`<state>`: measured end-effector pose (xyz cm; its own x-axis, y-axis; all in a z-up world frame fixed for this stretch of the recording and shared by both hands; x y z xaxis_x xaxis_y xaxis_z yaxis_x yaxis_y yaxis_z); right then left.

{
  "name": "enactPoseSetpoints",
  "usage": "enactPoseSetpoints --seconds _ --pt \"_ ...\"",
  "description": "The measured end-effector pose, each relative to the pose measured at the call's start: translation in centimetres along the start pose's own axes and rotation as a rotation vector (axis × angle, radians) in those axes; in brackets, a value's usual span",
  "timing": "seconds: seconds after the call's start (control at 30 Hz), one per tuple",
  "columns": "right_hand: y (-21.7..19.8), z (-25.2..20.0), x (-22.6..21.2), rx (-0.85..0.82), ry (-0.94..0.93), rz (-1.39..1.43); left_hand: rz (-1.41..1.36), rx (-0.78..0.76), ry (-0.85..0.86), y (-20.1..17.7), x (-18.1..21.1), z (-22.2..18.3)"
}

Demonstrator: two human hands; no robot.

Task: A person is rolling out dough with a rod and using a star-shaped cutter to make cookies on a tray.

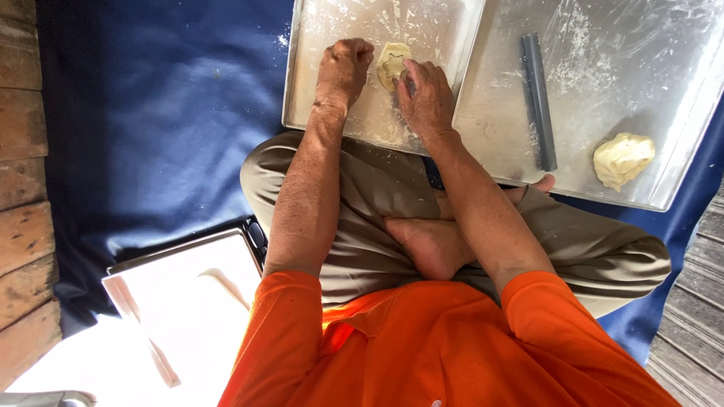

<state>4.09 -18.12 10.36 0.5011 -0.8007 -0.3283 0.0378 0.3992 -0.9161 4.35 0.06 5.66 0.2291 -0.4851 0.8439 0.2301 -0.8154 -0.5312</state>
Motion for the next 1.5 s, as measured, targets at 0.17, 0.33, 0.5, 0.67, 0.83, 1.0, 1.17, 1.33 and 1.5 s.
enactPoseSetpoints --seconds 0.17,0.33,0.5,0.67,0.83,1.0,1.17,1.33,1.5 --pt "0.7 -0.2 0.8 -0.025 0.028 0.021 0.033 -0.088 0.015 1.5 0.1 -0.3" --pt "0.3 0.2 1.7 -0.127 0.282 0.362 0.056 -0.093 0.047 3.8 -1.8 0.4" --pt "1.0 1.4 3.6 -0.089 0.391 0.438 -0.021 -0.096 -0.019 3.5 -2.1 0.6" --pt "2.0 1.7 4.4 -0.214 0.550 0.368 -0.010 -0.100 -0.113 3.3 -2.1 0.7" --pt "2.0 2.3 4.6 -0.269 0.634 0.345 -0.036 -0.106 -0.158 2.8 -1.5 0.7" --pt "2.4 2.7 5.1 -0.286 0.673 0.341 -0.030 -0.102 -0.165 3.3 -2.3 1.2" --pt "6.3 1.7 8.8 -0.392 0.701 0.293 0.075 -0.141 -0.158 7.5 -7.7 1.6" --pt "1.4 4.7 5.0 -0.544 0.759 0.225 0.079 -0.269 -0.337 3.7 -1.5 1.7" --pt "0.9 3.3 5.0 -0.415 0.654 0.283 -0.113 -0.091 -0.217 2.8 -1.1 -0.4"
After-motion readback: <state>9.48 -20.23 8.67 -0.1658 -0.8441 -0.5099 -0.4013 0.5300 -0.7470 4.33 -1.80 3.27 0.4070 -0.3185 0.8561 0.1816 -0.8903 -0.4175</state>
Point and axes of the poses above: each hand's wrist, its own z-axis towards the middle knuckle, its own y-axis out of the palm, x = y × z, the point moved 5 cm from there along z, towards the middle knuckle, and after that the axes turned 3 degrees about -z, right-handed, at the moved point
